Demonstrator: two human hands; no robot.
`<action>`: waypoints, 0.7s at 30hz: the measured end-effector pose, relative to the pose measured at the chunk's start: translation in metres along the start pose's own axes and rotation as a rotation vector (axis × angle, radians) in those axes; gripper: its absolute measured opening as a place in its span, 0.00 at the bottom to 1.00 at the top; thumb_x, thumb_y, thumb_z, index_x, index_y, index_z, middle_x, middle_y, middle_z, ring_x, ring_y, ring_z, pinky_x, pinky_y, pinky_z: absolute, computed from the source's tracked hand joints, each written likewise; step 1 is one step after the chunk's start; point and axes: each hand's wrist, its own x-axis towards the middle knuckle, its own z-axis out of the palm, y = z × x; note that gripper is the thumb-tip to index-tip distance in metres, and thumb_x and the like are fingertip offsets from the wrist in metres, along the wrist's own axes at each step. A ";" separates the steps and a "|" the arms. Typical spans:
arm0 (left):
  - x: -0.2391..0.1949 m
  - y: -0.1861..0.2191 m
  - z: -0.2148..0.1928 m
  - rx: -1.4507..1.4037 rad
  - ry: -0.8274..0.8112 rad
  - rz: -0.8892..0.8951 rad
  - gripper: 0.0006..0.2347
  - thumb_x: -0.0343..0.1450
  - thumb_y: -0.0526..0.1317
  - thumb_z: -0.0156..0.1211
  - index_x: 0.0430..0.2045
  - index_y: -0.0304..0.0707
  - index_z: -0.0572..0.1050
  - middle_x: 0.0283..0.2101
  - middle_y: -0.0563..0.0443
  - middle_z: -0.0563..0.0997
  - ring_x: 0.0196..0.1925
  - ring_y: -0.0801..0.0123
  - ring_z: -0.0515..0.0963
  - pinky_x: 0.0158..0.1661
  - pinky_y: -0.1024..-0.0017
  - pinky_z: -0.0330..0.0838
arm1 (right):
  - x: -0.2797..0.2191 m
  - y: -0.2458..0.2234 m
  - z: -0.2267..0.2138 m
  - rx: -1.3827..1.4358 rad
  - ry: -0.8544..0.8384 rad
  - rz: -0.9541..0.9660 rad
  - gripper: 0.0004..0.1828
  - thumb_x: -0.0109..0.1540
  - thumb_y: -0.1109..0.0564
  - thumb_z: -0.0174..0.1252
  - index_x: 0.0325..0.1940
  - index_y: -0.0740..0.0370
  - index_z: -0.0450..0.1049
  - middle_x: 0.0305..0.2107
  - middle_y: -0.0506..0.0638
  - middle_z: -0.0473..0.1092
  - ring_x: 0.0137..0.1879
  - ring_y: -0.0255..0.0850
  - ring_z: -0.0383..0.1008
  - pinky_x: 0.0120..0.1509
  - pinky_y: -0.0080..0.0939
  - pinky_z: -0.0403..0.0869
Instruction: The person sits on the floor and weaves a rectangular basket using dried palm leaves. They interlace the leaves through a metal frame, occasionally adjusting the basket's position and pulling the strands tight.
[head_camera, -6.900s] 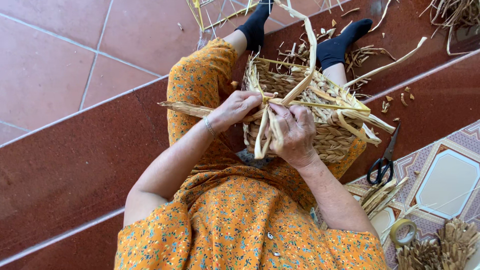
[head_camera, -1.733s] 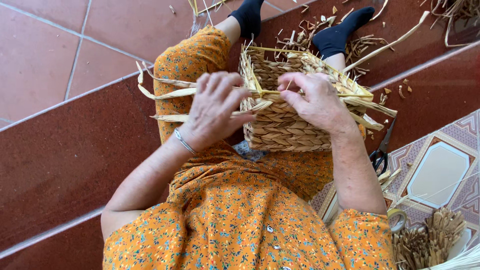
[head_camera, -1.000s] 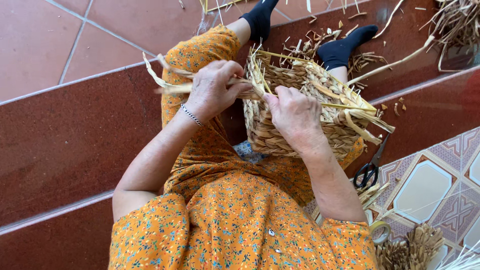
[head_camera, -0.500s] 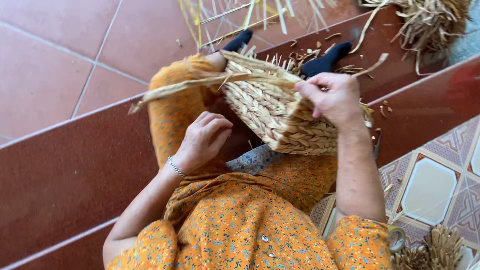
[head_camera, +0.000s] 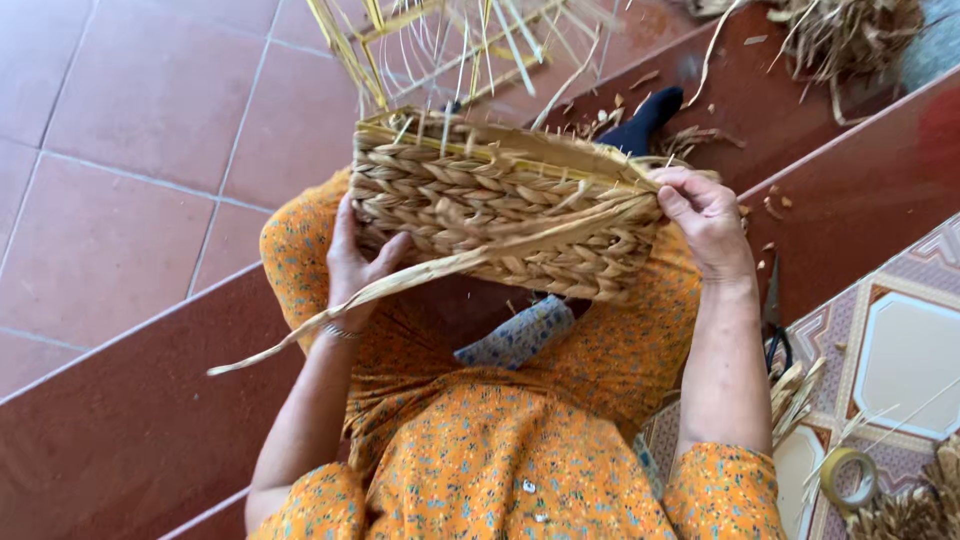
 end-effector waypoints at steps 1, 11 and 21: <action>-0.008 -0.003 0.007 0.051 0.018 0.020 0.35 0.68 0.35 0.71 0.70 0.33 0.59 0.64 0.41 0.73 0.66 0.61 0.73 0.66 0.65 0.68 | -0.009 0.015 0.001 0.019 0.025 0.070 0.09 0.71 0.64 0.56 0.54 0.67 0.77 0.48 0.46 0.75 0.56 0.32 0.72 0.65 0.30 0.71; -0.043 -0.047 0.046 0.437 -0.007 -0.190 0.38 0.62 0.40 0.75 0.66 0.32 0.57 0.61 0.30 0.71 0.64 0.44 0.71 0.61 0.57 0.66 | -0.042 0.081 0.004 -0.121 0.086 0.222 0.15 0.71 0.64 0.51 0.60 0.63 0.75 0.52 0.48 0.74 0.60 0.35 0.71 0.66 0.32 0.68; -0.061 -0.071 0.026 0.505 -0.024 -0.299 0.33 0.63 0.42 0.74 0.61 0.34 0.63 0.56 0.33 0.77 0.59 0.43 0.77 0.57 0.59 0.71 | -0.032 0.069 0.034 -0.262 0.040 -0.010 0.13 0.70 0.66 0.55 0.58 0.66 0.75 0.55 0.52 0.73 0.62 0.40 0.72 0.67 0.37 0.71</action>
